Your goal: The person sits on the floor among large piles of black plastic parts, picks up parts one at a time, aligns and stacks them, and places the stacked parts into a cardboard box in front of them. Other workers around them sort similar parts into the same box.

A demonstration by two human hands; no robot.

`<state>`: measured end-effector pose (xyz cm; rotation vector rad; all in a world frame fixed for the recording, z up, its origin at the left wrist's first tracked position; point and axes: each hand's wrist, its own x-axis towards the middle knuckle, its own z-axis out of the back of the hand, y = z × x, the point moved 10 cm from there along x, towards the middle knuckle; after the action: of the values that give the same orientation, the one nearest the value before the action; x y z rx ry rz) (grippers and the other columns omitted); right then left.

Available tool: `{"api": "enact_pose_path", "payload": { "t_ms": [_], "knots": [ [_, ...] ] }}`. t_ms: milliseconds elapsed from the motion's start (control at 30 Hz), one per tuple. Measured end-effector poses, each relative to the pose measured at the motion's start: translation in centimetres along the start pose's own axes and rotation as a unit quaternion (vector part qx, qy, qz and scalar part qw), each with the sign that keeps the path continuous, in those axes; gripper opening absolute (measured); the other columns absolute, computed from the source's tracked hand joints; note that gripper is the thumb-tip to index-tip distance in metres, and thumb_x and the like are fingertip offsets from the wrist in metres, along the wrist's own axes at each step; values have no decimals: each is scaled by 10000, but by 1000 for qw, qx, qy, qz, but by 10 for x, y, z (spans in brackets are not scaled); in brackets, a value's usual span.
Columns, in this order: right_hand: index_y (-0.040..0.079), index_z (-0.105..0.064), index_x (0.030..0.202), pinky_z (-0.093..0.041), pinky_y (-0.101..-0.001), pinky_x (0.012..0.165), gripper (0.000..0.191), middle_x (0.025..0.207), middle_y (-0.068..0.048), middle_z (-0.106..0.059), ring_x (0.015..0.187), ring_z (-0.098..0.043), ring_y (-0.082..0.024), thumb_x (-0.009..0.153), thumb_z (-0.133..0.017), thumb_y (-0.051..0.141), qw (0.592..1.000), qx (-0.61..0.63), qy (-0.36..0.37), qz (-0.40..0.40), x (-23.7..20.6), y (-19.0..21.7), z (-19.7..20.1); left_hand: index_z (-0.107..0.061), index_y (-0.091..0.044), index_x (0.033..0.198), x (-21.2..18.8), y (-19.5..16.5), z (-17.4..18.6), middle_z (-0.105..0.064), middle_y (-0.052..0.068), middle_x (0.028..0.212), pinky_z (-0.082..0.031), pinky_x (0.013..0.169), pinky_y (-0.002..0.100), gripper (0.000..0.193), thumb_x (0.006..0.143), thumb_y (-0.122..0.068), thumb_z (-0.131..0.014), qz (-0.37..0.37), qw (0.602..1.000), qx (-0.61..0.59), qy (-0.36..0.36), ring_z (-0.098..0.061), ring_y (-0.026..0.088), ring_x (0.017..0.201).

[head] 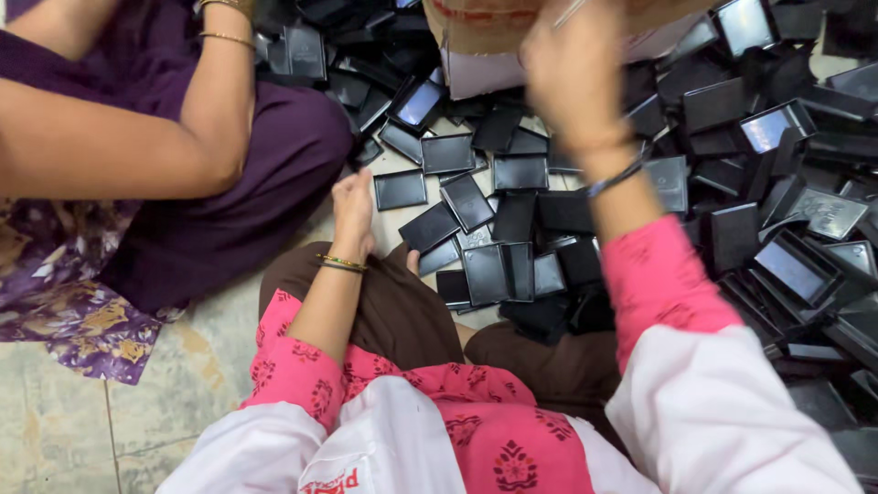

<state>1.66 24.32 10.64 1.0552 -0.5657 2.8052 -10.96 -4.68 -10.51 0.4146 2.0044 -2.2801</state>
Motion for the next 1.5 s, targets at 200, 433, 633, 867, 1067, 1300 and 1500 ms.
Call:
{"api": "enact_pose_path", "payload": {
  "t_ms": [200, 433, 633, 867, 1067, 1300, 1500],
  "knots": [
    [44, -507, 1333, -491, -566, 894, 785, 1188, -294, -586, 1106, -599, -489, 762, -828, 478, 777, 325, 464, -275, -130, 156, -113, -360, -9, 1449, -37, 85, -72, -396, 226, 1465, -392, 1086, 523, 1037, 720, -532, -880, 82, 762, 596, 240, -434, 405, 1352],
    [133, -597, 1336, -522, -477, 934, 654, 1184, -239, -655, 1084, -645, -433, 763, -795, 377, 810, 392, 283, -332, -165, 99, -74, -398, -55, 1461, -78, 108, -148, -527, 255, 1370, -488, 1056, 477, 991, 707, -463, -895, -136, 708, 593, 359, -571, 434, 1238],
    [43, -690, 1201, -525, -431, 917, 551, 1126, -207, -697, 1057, -671, -360, 770, -838, 351, 803, 452, 281, -267, -186, 39, 13, -312, -268, 1571, -94, 39, -131, -612, 155, 1184, -573, 860, 447, 1018, 650, -74, -702, 104, 900, -97, 412, -662, 333, 1045],
    [9, -703, 1173, -520, -490, 862, 396, 1107, -221, -681, 1013, -656, -417, 827, -759, 194, 906, 182, 267, -275, -185, -46, -80, -620, -162, 1294, -92, 48, -114, -665, 176, 1054, -585, 828, 469, 405, 897, -162, -699, 307, 795, -419, 314, -678, 364, 961],
    [127, -681, 1019, -377, -638, 953, 179, 1048, -122, -657, 1051, -616, -343, 859, -753, 92, 948, -7, 264, -180, -146, -42, -116, -620, -153, 981, -54, 109, -129, -713, 90, 963, -597, 817, 385, 139, 868, -74, -631, 297, 853, -341, 261, -715, 260, 926],
    [4, -566, 1027, -497, -511, 817, 399, 1036, -213, -601, 974, -603, -437, 751, -828, 124, 912, 280, 216, -206, -135, 65, 16, -661, -68, 1027, -101, 81, -176, -655, 35, 886, -514, 667, 289, 360, 969, -420, -717, 203, 893, -218, 337, -608, 134, 758],
    [27, -615, 1149, -504, -388, 1046, 437, 1339, -206, -632, 1216, -659, -336, 808, -843, 176, 785, 508, 57, -349, -160, 86, 72, -644, -63, 1312, -130, 17, -166, -712, 73, 1054, -579, 837, 340, 790, 888, -712, -495, 247, 869, -261, 341, -691, 168, 912]
  ]
}}
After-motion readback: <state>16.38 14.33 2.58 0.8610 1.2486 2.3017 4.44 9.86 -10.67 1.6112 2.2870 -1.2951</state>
